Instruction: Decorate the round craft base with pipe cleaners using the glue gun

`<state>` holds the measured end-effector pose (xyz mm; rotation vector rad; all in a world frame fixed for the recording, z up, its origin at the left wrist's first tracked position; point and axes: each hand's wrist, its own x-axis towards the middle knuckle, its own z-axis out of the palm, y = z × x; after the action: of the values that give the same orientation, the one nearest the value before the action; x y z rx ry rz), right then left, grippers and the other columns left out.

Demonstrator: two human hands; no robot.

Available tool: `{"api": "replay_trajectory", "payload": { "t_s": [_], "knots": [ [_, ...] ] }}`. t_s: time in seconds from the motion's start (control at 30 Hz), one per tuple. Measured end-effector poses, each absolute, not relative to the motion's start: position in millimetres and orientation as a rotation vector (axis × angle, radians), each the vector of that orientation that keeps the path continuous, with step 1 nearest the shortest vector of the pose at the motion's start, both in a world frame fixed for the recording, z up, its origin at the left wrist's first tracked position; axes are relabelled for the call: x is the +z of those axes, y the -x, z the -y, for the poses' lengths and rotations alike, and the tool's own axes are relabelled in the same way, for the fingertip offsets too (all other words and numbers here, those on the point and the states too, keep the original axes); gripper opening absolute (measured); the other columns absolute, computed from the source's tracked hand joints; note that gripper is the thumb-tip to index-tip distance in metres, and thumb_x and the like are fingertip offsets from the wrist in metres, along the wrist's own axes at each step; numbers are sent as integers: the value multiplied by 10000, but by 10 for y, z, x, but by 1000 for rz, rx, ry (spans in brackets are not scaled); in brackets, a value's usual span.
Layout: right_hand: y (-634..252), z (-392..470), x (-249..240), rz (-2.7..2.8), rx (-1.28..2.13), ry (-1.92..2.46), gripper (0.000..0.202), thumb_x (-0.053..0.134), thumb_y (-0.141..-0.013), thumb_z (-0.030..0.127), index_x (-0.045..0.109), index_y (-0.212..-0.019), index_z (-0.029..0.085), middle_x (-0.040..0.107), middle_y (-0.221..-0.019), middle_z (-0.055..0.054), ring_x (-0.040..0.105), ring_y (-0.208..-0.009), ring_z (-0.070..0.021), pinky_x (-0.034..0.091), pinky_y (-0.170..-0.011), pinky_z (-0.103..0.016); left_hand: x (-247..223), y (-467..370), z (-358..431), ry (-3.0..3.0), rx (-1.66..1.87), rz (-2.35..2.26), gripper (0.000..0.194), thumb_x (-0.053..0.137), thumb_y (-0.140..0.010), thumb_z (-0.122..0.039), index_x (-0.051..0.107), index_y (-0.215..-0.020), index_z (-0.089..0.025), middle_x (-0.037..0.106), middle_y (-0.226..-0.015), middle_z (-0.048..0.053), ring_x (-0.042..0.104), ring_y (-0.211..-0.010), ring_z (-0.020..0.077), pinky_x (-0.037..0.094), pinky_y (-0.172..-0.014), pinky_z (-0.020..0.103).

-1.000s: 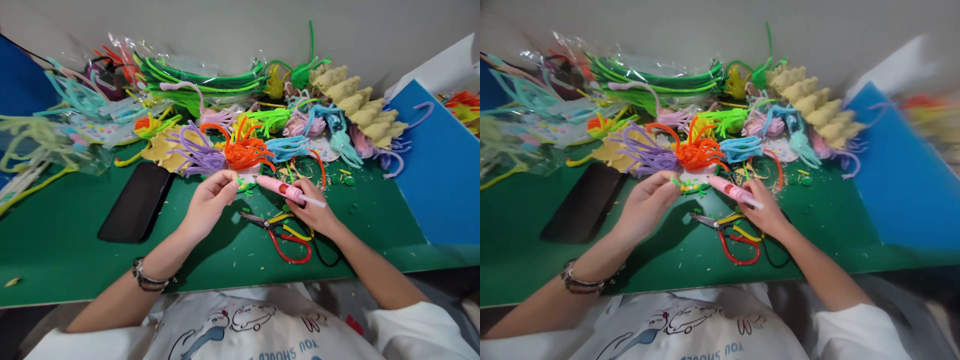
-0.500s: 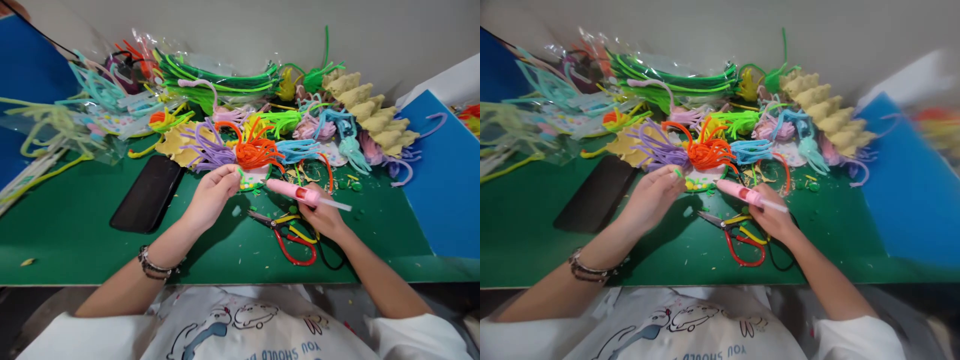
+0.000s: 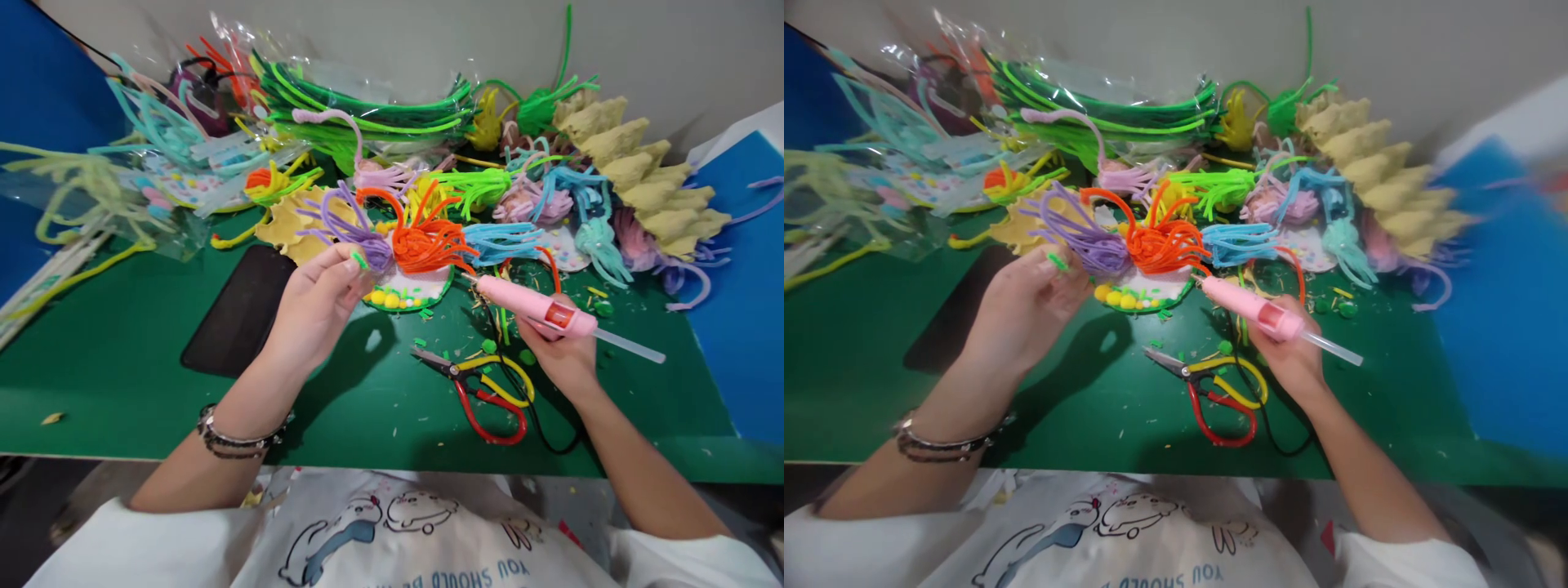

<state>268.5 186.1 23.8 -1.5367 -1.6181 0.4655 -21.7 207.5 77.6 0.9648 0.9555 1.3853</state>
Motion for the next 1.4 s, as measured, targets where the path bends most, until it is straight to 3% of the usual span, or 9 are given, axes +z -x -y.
{"api": "replay_trajectory", "payload": {
  "t_s": [0.27, 0.53, 0.77, 1.1, 1.4],
  "knots": [
    [-2601, -1812, 274, 1589, 308, 1413, 361, 765, -720, 451, 481, -622, 252, 477, -540, 47, 474, -509, -134, 473, -512, -290, 633, 78, -1979, -1068, 1130, -1016, 220, 758, -718, -328, 599, -710, -175, 412, -517, -73, 336, -496, 64, 241, -491, 210],
    [-2553, -1654, 357, 1632, 438, 1347, 284, 777, -715, 436, 570, -723, 243, 608, -639, 18, 570, -578, -153, 510, -539, -302, 656, -185, -1824, -1037, 884, -891, 275, 742, -742, -382, 572, -692, -172, 428, -536, -83, 318, -487, 50, 249, -486, 208],
    [-2569, -1682, 374, 1731, 339, 1232, 194, 751, -709, 246, 562, -752, 249, 611, -646, 27, 580, -579, -145, 500, -518, -274, 633, -189, -1788, -1013, 900, -857, 332, 767, -748, -434, 578, -722, -163, 418, -550, -85, 309, -490, 46, 241, -489, 212],
    [-2546, -1713, 381, 1753, 320, 1154, 202, 725, -713, 200, 538, -765, 257, 562, -624, 50, 559, -550, -136, 473, -486, -261, 663, -205, -1797, -987, 906, -842, 444, 808, -717, -530, 559, -696, -163, 436, -579, -81, 318, -511, 44, 285, -510, 202],
    [-2584, -1720, 313, 1741, 316, 1152, 204, 757, -705, 233, 576, -798, 235, 617, -669, 30, 596, -592, -151, 521, -535, -285, 612, -204, -1792, -984, 897, -840, 326, 773, -741, -426, 583, -758, -161, 424, -572, -89, 309, -499, 46, 242, -485, 205]
  ]
}}
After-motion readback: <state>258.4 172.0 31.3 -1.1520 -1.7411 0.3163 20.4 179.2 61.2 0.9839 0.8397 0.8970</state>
